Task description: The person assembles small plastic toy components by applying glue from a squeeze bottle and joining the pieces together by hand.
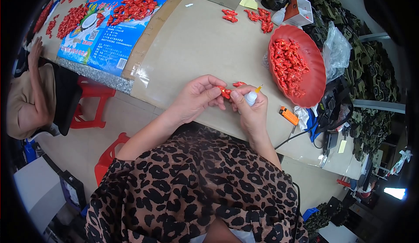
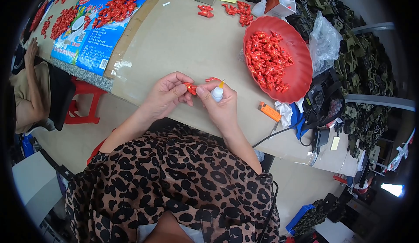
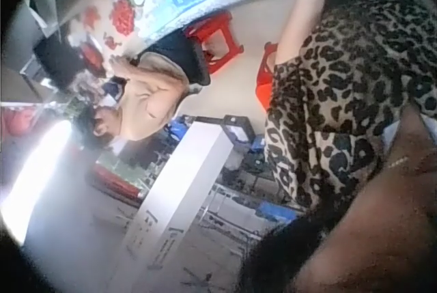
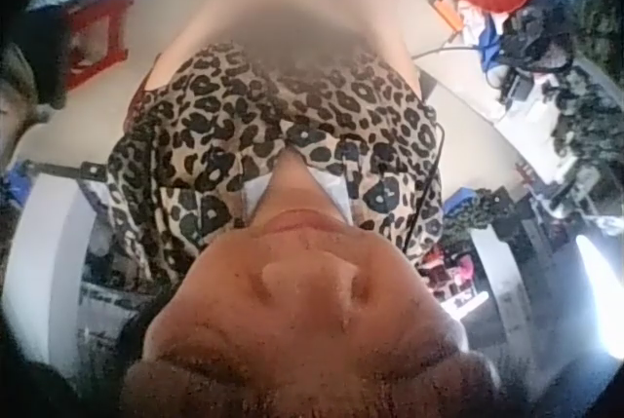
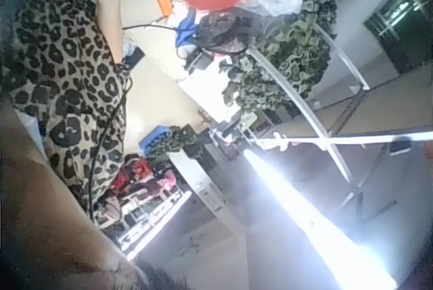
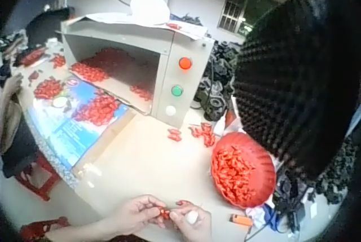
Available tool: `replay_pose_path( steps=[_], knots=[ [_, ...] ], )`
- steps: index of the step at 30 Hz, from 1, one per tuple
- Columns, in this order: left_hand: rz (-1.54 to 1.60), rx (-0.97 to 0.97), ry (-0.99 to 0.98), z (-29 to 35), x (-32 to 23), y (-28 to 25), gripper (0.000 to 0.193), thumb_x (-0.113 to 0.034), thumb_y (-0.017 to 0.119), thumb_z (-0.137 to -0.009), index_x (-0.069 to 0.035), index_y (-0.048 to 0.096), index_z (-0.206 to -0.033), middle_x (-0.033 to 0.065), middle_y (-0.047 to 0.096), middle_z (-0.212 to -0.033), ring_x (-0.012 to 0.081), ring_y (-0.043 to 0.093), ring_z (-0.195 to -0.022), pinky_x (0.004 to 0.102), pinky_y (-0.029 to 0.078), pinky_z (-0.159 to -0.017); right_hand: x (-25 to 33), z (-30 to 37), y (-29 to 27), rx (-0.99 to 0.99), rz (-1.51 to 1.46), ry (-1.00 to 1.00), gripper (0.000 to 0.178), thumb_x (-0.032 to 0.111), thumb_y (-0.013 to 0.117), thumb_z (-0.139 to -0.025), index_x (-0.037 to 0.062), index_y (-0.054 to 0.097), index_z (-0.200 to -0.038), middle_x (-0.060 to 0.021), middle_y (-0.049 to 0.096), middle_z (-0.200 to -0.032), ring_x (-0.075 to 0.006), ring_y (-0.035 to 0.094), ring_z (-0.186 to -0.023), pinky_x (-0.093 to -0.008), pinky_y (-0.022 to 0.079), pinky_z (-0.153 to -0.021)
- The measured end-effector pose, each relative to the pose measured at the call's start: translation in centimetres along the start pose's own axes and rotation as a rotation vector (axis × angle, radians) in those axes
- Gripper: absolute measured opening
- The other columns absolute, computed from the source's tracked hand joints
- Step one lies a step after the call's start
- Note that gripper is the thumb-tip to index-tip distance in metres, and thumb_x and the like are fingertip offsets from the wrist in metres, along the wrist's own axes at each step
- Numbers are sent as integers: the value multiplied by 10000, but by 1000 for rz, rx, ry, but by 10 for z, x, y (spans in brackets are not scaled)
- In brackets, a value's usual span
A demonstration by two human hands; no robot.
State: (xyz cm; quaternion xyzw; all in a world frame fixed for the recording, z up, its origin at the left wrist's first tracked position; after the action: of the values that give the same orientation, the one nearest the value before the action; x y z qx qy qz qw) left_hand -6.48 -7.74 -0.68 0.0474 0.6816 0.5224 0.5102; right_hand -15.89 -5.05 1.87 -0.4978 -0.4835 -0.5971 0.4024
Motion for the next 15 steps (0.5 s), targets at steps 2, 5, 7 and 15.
replay_pose_path(
  steps=[2, 5, 7, 15],
  knots=[
    [-9, 0, 4, 0, 0, 0, 160, -87, 460, -852, -9, 481, -990, 69, 540, -862, 122, 541, -716, 267, 477, -678, 0, 0, 0, -6, 13, 12, 97, 113, 602, -774, 24, 572, -751, -5, 553, -651, -30, 454, -528, -159, 364, -463],
    [-45, -37, 12, 0, 0, -2, 154, -86, 458, -852, -2, 478, -979, 71, 548, -837, 120, 549, -695, 280, 482, -658, -2, 1, -1, -18, 34, 25, 94, 113, 604, -772, 27, 570, -751, -4, 552, -647, -26, 457, -533, -160, 368, -466],
    [-52, -54, 28, 0, -1, -4, 145, -75, 461, -849, -2, 479, -973, 76, 549, -841, 120, 548, -693, 282, 483, -657, -1, 2, -1, -23, 43, 25, 94, 112, 605, -772, 28, 569, -753, -3, 552, -644, -24, 456, -535, -160, 370, -466],
    [-194, -86, 77, 1, -3, -6, 127, -61, 471, -842, 2, 485, -952, 73, 548, -822, 121, 545, -675, 272, 487, -638, -4, -3, -5, -34, 201, 100, 104, 102, 626, -749, 10, 584, -724, 13, 535, -703, -33, 456, -659, -170, 386, -565]
  ],
)
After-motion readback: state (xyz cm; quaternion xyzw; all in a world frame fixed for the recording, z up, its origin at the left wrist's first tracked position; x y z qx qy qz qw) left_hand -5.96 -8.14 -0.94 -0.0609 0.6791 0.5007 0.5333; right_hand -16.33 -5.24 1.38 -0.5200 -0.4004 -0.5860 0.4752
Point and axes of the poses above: each hand's wrist, its own z-axis away from the middle knuckle, its own y-axis out of the palm, x = y × z, the point moved 10 cm from there along -z, towards the middle knuckle
